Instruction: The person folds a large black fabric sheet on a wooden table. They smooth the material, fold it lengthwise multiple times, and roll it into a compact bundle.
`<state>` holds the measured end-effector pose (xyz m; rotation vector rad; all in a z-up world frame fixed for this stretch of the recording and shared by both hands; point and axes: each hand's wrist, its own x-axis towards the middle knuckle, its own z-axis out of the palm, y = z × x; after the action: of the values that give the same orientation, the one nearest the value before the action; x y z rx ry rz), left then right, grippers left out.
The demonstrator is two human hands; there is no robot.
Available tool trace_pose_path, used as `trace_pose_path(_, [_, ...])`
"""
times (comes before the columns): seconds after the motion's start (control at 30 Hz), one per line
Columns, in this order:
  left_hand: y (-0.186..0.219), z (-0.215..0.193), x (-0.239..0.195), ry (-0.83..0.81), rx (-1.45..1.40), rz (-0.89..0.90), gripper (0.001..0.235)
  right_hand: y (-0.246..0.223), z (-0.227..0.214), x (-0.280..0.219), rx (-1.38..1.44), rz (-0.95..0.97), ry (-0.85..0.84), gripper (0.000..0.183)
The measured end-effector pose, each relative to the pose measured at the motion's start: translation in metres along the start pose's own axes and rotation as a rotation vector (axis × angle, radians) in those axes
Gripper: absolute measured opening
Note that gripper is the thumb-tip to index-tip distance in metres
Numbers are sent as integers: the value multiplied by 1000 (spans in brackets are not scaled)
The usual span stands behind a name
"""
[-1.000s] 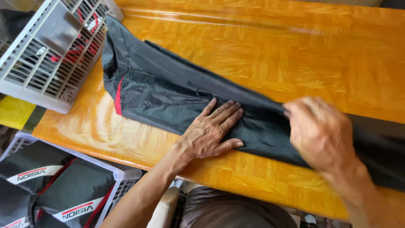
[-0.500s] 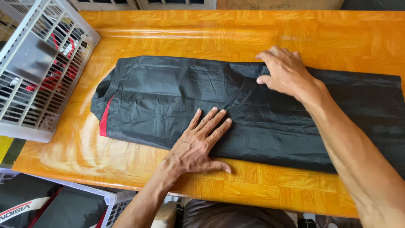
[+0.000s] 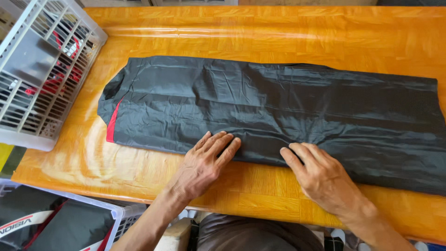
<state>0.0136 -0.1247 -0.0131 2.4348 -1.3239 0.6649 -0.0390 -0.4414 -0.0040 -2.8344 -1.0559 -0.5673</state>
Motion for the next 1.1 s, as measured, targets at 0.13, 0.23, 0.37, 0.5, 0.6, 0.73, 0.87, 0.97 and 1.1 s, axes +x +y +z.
trace_pose_path(0.13, [-6, 11, 0, 39, 169, 5, 34, 1, 24, -2, -190, 19, 82, 36])
trace_pose_path(0.23, [-14, 19, -3, 96, 174, 52, 27, 12, 33, 0, -234, 20, 104, 50])
trace_pose_path(0.37, [-17, 16, 1, 149, 185, 95, 24, 5, 30, 6, -315, -14, 106, 33])
trace_pose_path(0.5, [4, -15, 18, -108, 27, -62, 48, 9, 21, 7, -171, 47, -38, 46])
trace_pose_path(0.6, [20, -6, 36, -163, -127, -151, 59, 7, -10, 24, 3, 143, -279, 58])
trace_pose_path(0.73, [5, 42, 48, 26, -179, -37, 45, 13, -49, 67, 316, 273, -416, 58])
trace_pose_path(0.87, [6, 40, 46, -54, -184, -60, 64, 63, -17, 100, 292, 369, -328, 56])
trace_pose_path(0.97, [13, 31, 44, -87, -184, -92, 70, 110, 12, 133, 267, 404, -219, 59])
trace_pose_path(1.1, [14, 29, 35, -23, -219, -98, 71, 141, 30, 172, 341, 477, -272, 78])
